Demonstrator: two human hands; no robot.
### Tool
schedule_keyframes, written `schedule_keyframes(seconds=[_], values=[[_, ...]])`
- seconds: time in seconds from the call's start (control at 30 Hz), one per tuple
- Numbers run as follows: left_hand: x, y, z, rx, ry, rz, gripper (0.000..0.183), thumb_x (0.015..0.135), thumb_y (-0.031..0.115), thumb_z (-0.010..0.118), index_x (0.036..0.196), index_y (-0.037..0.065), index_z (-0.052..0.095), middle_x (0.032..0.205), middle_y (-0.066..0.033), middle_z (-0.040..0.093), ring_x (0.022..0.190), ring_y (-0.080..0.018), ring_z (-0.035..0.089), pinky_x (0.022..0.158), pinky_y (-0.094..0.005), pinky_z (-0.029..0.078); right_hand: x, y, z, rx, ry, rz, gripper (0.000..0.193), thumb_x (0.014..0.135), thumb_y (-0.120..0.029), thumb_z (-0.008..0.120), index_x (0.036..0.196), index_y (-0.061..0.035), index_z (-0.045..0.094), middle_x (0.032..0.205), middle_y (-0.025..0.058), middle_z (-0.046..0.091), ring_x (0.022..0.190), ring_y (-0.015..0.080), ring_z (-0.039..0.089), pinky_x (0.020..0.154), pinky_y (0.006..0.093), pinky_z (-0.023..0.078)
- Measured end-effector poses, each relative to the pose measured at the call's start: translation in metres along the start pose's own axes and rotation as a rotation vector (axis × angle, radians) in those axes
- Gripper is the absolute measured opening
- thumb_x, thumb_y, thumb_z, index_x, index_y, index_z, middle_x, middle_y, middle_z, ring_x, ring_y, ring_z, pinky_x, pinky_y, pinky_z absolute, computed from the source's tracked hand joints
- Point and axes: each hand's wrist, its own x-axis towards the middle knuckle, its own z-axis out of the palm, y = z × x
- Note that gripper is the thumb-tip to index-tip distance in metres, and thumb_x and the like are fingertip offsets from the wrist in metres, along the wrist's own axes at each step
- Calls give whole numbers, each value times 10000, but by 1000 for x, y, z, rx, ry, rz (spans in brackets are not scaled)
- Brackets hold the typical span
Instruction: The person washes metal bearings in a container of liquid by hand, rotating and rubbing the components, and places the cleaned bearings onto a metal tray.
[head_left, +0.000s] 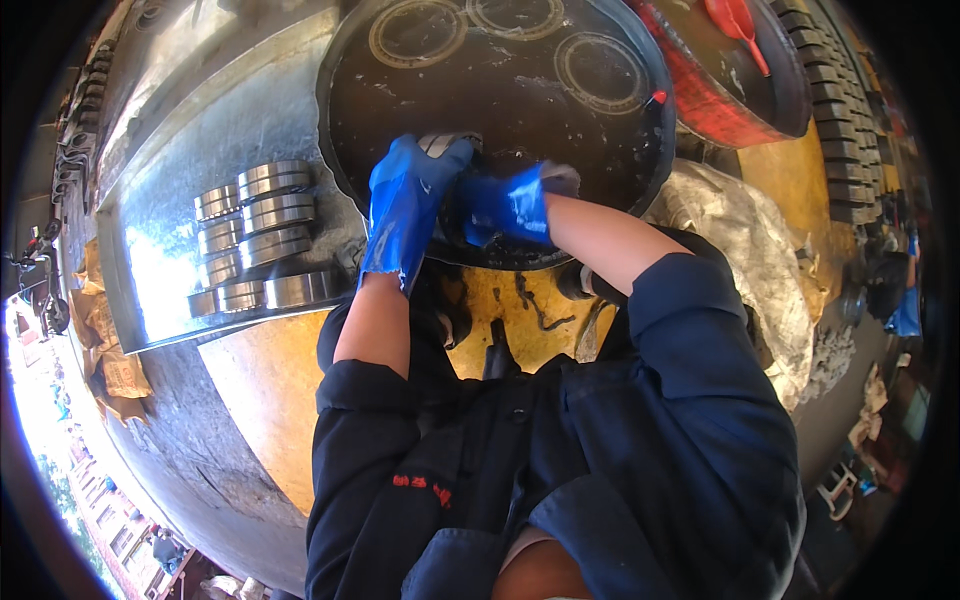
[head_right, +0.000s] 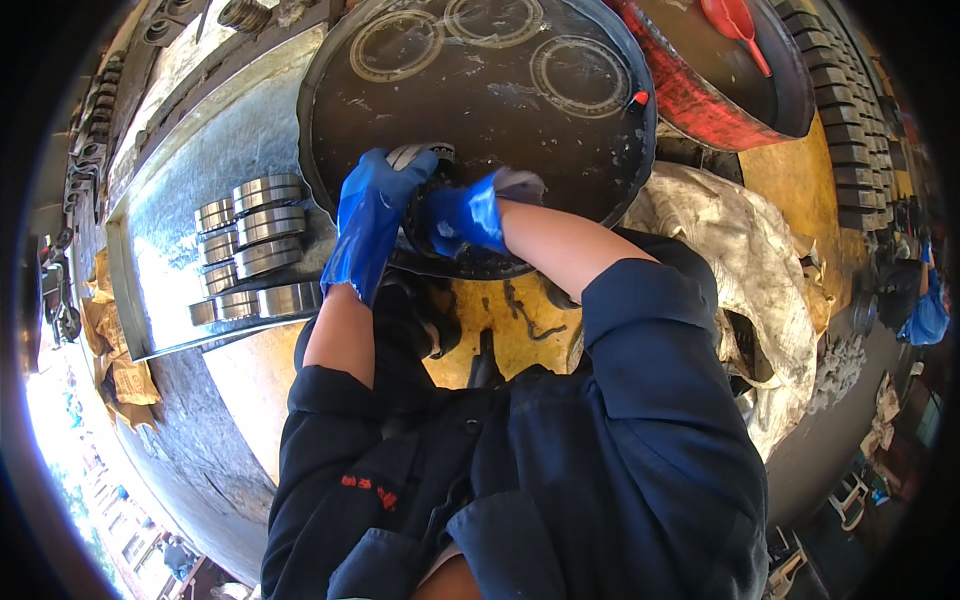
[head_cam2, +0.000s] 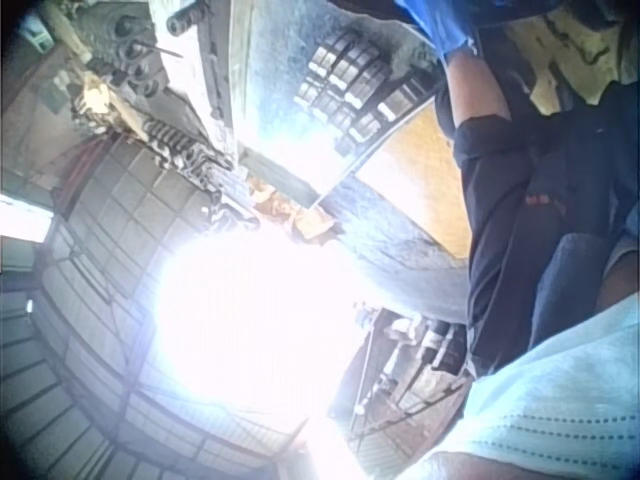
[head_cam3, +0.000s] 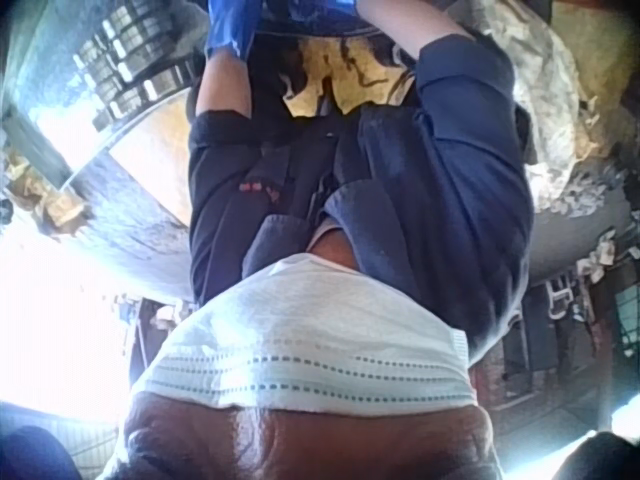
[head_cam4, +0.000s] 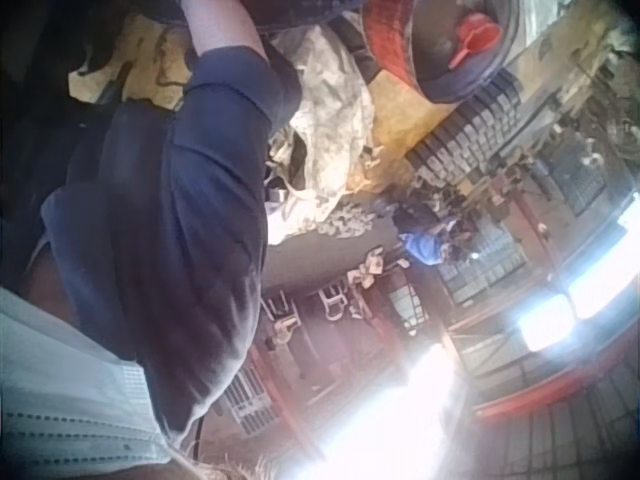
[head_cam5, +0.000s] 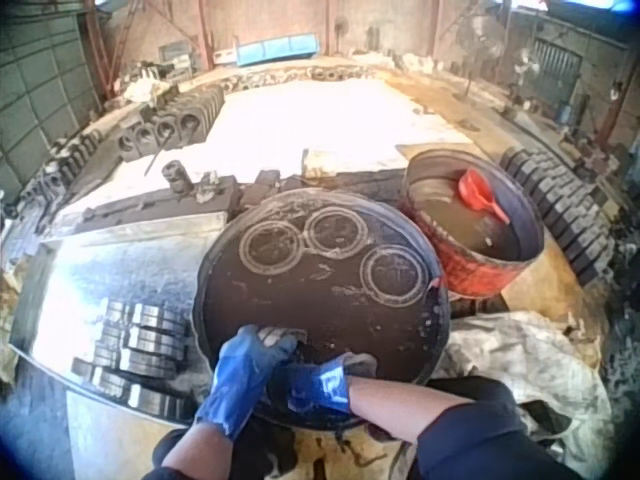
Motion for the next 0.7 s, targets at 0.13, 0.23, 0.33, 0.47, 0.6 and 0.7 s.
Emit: schedule_keyframes(seconds=[0.13,0.23,0.33,0.47,0.6,0.7], values=[[0,3,-1,-4,-29,-29,767,828,579,777,1244,-59,683,1193,-295,724,1158,-419,699,995,-445,534,14,6,-25,-49,-400,264,333,1089,-82,486,1412,-51,561,1323,149,654,1206,211,640,1034,329,524],[-5,5,-3,-29,-33,-3,765,827,576,779,1250,-55,683,1200,-292,723,1157,-418,699,994,-444,534,12,-8,-21,113,-317,358,331,1090,-90,483,1409,-52,565,1320,149,657,1206,212,640,1034,332,524],[-2,-1,-3,-57,-16,14,768,826,573,781,1262,-52,681,1208,-293,721,1163,-424,695,997,-446,532,2,-41,-1,360,-59,251,330,1091,-99,480,1405,-53,569,1317,149,659,1206,213,641,1033,335,523],[-2,-1,-5,-24,-7,16,766,826,569,785,1268,-48,682,1216,-294,719,1171,-427,690,999,-447,531,-10,-64,11,542,119,28,329,1092,-110,477,1401,-54,574,1314,148,662,1205,214,642,1033,339,522],[-2,3,-3,-14,-2,0,763,826,577,782,1253,-48,687,1209,-295,720,1167,-426,692,996,-447,532,-2,-35,2,370,53,27,328,1093,-121,474,1396,-55,579,1310,148,666,1205,215,642,1032,344,521],[1,1,-2,-3,-7,-13,766,827,581,779,1246,-53,688,1209,-298,719,1169,-430,689,999,-452,531,13,-1,-9,105,-182,169,328,1094,-130,471,1393,-56,583,1307,148,668,1204,216,643,1031,347,520]])
